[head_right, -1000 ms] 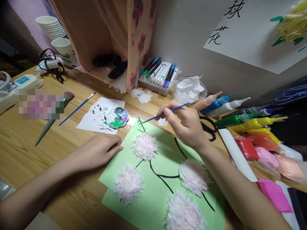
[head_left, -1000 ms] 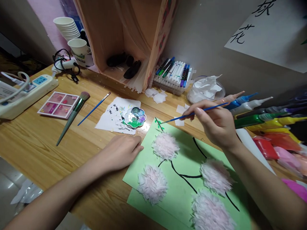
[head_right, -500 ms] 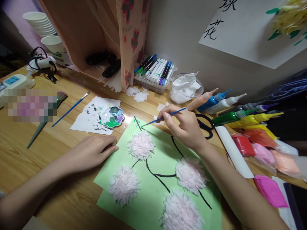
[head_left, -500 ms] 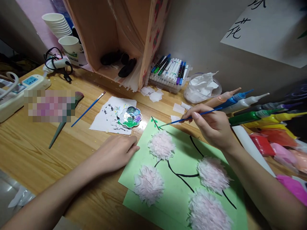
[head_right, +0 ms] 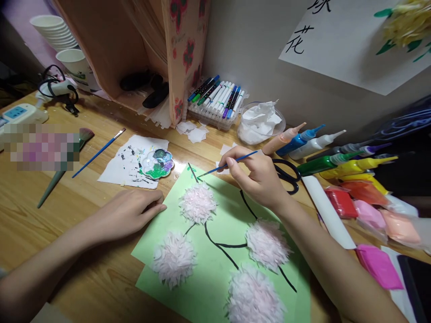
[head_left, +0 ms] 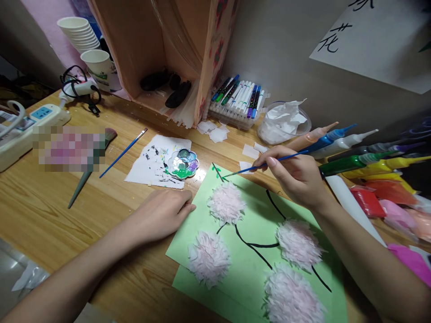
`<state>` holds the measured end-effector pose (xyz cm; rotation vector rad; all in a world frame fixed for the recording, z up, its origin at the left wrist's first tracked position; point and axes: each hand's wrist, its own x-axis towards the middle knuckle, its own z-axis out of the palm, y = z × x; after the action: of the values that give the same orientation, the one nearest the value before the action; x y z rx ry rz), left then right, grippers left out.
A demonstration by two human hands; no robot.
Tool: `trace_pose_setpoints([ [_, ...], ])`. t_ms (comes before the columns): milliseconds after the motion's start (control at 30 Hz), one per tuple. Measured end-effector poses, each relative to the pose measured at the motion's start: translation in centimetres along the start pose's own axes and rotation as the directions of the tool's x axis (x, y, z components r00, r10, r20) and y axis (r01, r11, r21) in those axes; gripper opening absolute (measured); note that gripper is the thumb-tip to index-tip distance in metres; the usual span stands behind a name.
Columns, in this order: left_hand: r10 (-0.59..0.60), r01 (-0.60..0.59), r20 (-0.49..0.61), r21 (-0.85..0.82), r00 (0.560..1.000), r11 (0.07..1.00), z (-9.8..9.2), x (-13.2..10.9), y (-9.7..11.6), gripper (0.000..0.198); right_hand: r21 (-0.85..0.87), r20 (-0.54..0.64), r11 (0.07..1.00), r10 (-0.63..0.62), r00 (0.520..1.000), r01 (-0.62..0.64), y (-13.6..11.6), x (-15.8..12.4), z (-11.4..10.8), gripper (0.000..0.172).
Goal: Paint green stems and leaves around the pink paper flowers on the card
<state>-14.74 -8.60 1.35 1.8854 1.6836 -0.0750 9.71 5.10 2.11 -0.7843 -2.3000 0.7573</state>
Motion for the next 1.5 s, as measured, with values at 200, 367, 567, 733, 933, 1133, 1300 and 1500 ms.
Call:
trace_pose_setpoints([
  [200, 0.01, -0.01, -0.009, 0.002, 1.0, 1.0, 0.0, 0.1, 0.0, 0.028, -0.005, -0.013, 1.0, -0.006, 1.0, 0.006, 0.1, -0.2, -0.2, 0.027],
  [367, 0.009, -0.009, -0.014, -0.009, 1.0, 1.0, 0.0, -0.1, -0.1, 0.028, -0.024, -0.005, 1.0, -0.016, 1.0, 0.016, 0.0, -0.1, -0.2, 0.027],
  [567, 0.018, -0.018, -0.013, 0.004, 1.0, 1.0, 0.0, -0.1, -0.2, 0.028, 0.055, -0.059, 0.999, 0.003, 0.998, 0.0, 0.1, -0.4, -0.1, 0.026],
  [733, 0.024, -0.024, -0.023, -0.001, 0.999, 1.0, 0.1, 0.0, -0.1, 0.029, 0.277, -0.096, 0.96, 0.066, 0.993, -0.037, -0.9, -0.8, -0.2, 0.021],
  [933, 0.077, -0.077, -0.085, 0.003, 0.993, 0.997, 0.1, -1.0, -0.1, 0.039, 0.311, 0.0, 0.943, 0.125, 0.992, -0.119, -3.0, -0.2, 1.3, 0.022],
  [1133, -0.073, 0.065, -0.264, -0.039, 0.962, 0.997, -1.8, -1.7, -1.6, 0.038, 0.316, 0.126, 0.921, 0.198, 0.972, -0.229, -4.7, 0.0, 4.6, 0.03],
  [1300, -0.326, 0.296, -0.58, -0.149, 0.746, 0.943, -2.1, 0.0, -3.9, 0.026, 0.223, 0.144, 0.937, 0.24, 0.96, -0.268, -5.0, -0.4, 5.9, 0.034],
  [1500, -0.355, 0.306, -0.56, -0.183, 0.748, 0.934, -1.1, 1.6, -5.3, 0.025, 0.115, 0.097, 0.976, 0.173, 0.98, -0.183, -5.6, -0.6, 5.5, 0.034],
])
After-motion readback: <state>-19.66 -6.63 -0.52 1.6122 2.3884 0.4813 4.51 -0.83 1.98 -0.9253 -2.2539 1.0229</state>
